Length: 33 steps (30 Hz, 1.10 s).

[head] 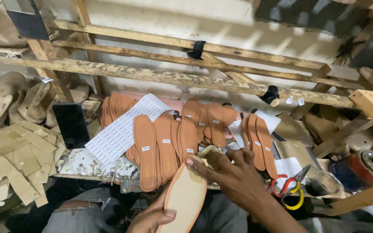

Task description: The person holds a shoe insole in one hand and uses a sponge to spread adhesive over its underside, then places the coated insole onto a stack of finished insoles on the workbench and picks up the next one, repeating the process.

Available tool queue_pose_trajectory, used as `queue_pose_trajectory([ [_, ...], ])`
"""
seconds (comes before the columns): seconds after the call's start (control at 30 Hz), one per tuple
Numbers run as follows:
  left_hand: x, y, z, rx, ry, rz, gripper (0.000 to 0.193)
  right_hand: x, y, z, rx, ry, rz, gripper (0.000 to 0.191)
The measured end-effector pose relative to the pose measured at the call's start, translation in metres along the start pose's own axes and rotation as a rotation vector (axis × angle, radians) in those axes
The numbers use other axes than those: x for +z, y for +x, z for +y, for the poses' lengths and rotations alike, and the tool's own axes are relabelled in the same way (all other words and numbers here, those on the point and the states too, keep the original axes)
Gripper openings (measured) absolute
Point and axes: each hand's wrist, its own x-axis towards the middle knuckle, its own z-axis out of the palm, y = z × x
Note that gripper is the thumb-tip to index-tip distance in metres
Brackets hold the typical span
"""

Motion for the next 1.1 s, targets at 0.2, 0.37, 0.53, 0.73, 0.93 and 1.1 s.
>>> queue_pose_trajectory([
  [0.2,-0.017,0.002,-0.002,0.125,-0.272,0.176,0.077,0.004,-0.01,-0.072,-0.071,0.174,0.056,0.068],
  [0.37,-0.022,-0.002,-0.017,0.183,-0.117,0.199,0.069,0.01,-0.003,-0.052,0.308,0.297,-0.144,0.081],
  [0.53,-0.013,-0.001,-0.019,0.122,-0.276,0.109,0.066,0.005,0.01,-0.035,0.027,-0.01,-0.068,0.075],
  [0.73,0.007,-0.001,-0.006,0.17,-0.465,0.179,0.062,-0.001,0.01,-0.066,-0.064,-0.011,-0.092,0.074],
  [0.93,0.015,-0.005,0.0,0.253,-0.512,0.114,0.052,0.005,-0.011,-0.087,-0.104,0.093,-0.178,0.078],
  [1.1,0.008,-0.001,0.003,0.189,-0.43,0.384,0.047,0.004,-0.022,-0.101,-0.154,0.187,-0.144,0.07],
])
